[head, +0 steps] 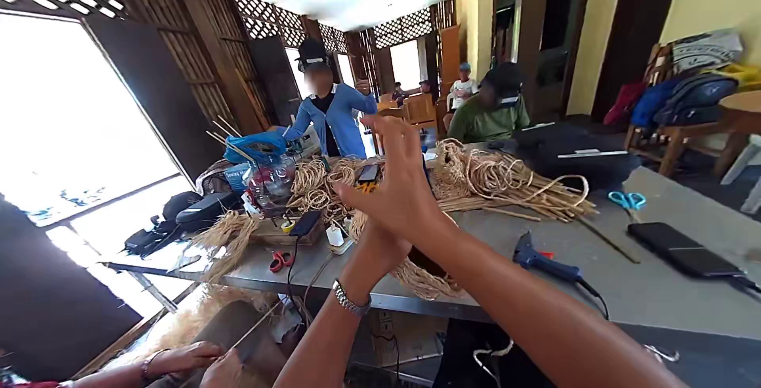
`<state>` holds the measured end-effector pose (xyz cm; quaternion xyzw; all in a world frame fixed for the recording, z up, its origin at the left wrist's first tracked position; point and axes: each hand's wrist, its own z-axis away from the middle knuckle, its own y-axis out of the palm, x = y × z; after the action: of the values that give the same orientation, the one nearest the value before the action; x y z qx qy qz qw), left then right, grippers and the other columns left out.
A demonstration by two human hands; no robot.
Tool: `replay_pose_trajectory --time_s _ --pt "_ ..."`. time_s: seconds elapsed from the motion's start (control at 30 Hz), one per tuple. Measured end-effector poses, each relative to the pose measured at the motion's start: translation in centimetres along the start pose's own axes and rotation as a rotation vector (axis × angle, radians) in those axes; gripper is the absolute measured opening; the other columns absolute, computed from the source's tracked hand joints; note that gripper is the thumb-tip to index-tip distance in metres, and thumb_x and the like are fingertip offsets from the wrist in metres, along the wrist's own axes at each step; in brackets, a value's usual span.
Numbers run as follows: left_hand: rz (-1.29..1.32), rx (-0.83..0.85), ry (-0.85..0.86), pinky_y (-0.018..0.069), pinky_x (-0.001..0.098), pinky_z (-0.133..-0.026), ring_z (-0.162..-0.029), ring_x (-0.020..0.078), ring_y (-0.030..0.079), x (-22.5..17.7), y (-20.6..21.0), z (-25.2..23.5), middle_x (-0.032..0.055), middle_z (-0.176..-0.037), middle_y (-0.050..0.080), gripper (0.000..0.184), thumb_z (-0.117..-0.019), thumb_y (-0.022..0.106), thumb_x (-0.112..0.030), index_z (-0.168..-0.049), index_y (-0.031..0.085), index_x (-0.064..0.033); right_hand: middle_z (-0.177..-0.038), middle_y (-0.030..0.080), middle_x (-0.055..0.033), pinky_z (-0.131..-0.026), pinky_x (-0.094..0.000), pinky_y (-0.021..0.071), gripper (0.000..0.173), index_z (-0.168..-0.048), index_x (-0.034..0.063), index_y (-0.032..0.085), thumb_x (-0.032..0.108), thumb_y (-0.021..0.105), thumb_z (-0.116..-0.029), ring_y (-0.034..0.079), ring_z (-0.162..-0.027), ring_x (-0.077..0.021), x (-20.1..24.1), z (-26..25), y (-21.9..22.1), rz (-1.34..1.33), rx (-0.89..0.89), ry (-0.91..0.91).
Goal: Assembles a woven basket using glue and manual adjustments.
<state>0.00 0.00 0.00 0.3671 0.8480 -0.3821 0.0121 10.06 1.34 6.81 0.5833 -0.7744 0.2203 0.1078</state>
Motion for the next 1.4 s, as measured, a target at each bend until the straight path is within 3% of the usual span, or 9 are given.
replay_pose_trajectory --time_s 0.1,0.2,0.3,0.5,0.7,0.87,1.03,1.17,1.4 --pt "-0.065 0.026 0.006 0.0537 0.051 -0.096 -0.108 0.0314 0.068 0.7 0.4 -1.3 0.0189 -0.109 0.071 0.019 -0.0925 0.063 -0.007 -0.108 0.072 0.0012 -0.152 0.039 -0.0224 -0.091 -0.0556 0.0531 0.087 -0.152 0.0157 0.044 0.038 0.087 -0.0795 0.049 -0.13 -0.0415 0.7 -1.6 -2.4 -0.003 0.026 0.009" --pt "-0.043 0.041 0.016 0.0543 0.0505 -0.092 -0.11 0.029 0.065 1.2 0.3 -1.5 0.0146 -0.117 0.067 0.024 -0.0908 0.064 -0.002 -0.114 0.068 -0.0034 -0.145 0.052 -0.0164 -0.098 -0.0425 0.0542 0.076 -0.146 0.0098 0.051 0.038 0.082 -0.0832 0.055 -0.128 -0.0271 -1.3 -2.4 -4.7 0.019 0.074 -0.014" --pt "-0.047 0.046 0.022 0.0568 0.0477 -0.086 -0.106 0.027 0.065 1.3 0.0 -1.4 0.0133 -0.115 0.065 0.024 -0.0887 0.066 -0.003 -0.113 0.066 -0.0045 -0.14 0.058 -0.0148 -0.102 -0.0445 0.0523 0.064 -0.142 0.0052 0.052 0.038 0.074 -0.0917 0.058 -0.126 -0.025 -4.7 -1.8 -7.3 0.063 0.278 0.091" --pt "-0.038 0.04 0.07 0.0547 0.0423 -0.093 -0.109 0.021 0.063 1.7 -0.3 -0.9 0.008 -0.115 0.064 0.015 -0.0932 0.068 -0.011 -0.108 0.067 -0.0081 -0.122 0.07 -0.0081 -0.095 -0.0397 0.0575 0.032 -0.13 0.0076 0.062 0.028 0.048 -0.1096 0.069 -0.107 -0.0159 -9.7 3.3 -8.9 -0.099 0.604 0.303" --pt "-0.056 0.012 0.074 0.0534 0.0398 -0.092 -0.11 0.0192 0.061 0.8 -0.2 -0.1 0.0061 -0.114 0.063 0.015 -0.0956 0.068 -0.014 -0.11 0.067 -0.01 -0.094 0.068 -0.0062 -0.076 -0.0312 0.0595 0.025 -0.125 0.0067 0.061 0.011 0.064 -0.1007 0.068 -0.082 -0.0123 -9.1 5.3 -9.6 -0.096 0.555 0.265" --pt "-0.043 -0.001 0.1 0.0529 0.0385 -0.095 -0.114 0.0191 0.061 0.4 0.1 0.0 0.0057 -0.116 0.065 0.015 -0.0956 0.068 -0.014 -0.11 0.068 -0.0104 -0.093 0.064 -0.0038 -0.061 -0.0269 0.0573 0.023 -0.122 0.0108 0.069 0.015 0.057 -0.1033 0.063 -0.071 -0.0096 -6.0 5.9 -10.5 0.153 0.429 0.119" --pt "-0.055 -0.016 0.135 0.0519 0.0383 -0.097 -0.113 0.0176 0.062 -0.3 0.3 0.1 0.004 -0.112 0.067 0.016 -0.0962 0.065 -0.011 -0.111 0.069 -0.0099 -0.097 0.06 -0.0055 -0.062 -0.0241 0.0527 0.027 -0.12 0.0081 0.073 0.021 0.061 -0.0992 0.058 -0.073 -0.009 -4.5 8.0 -9.7 0.314 0.307 -0.057" --pt "-0.066 -0.003 0.152 0.0522 0.0382 -0.099 -0.115 0.0175 0.062 -0.3 0.3 0.1 0.0045 -0.115 0.068 0.018 -0.097 0.063 -0.012 -0.114 0.069 -0.0096 -0.105 0.064 -0.0072 -0.064 -0.0296 0.0573 0.026 -0.118 0.0108 0.071 0.025 0.07 -0.0966 0.064 -0.077 -0.0122 -5.7 9.3 -8.8 0.299 0.246 -0.05" --pt "-0.019 0.004 0.207 0.0507 0.0374 -0.1 -0.111 0.0133 0.064 -0.8 0.4 0.0 0.0009 -0.111 0.07 0.012 -0.0975 0.063 -0.01 -0.108 0.07 -0.01 -0.103 0.065 -0.0017 -0.066 -0.0214 0.0562 0.028 -0.117 0.0116 0.07 0.023 0.076 -0.0921 0.063 -0.08 -0.0054 -6.3 9.6 -9.3 0.087 0.211 0.09"
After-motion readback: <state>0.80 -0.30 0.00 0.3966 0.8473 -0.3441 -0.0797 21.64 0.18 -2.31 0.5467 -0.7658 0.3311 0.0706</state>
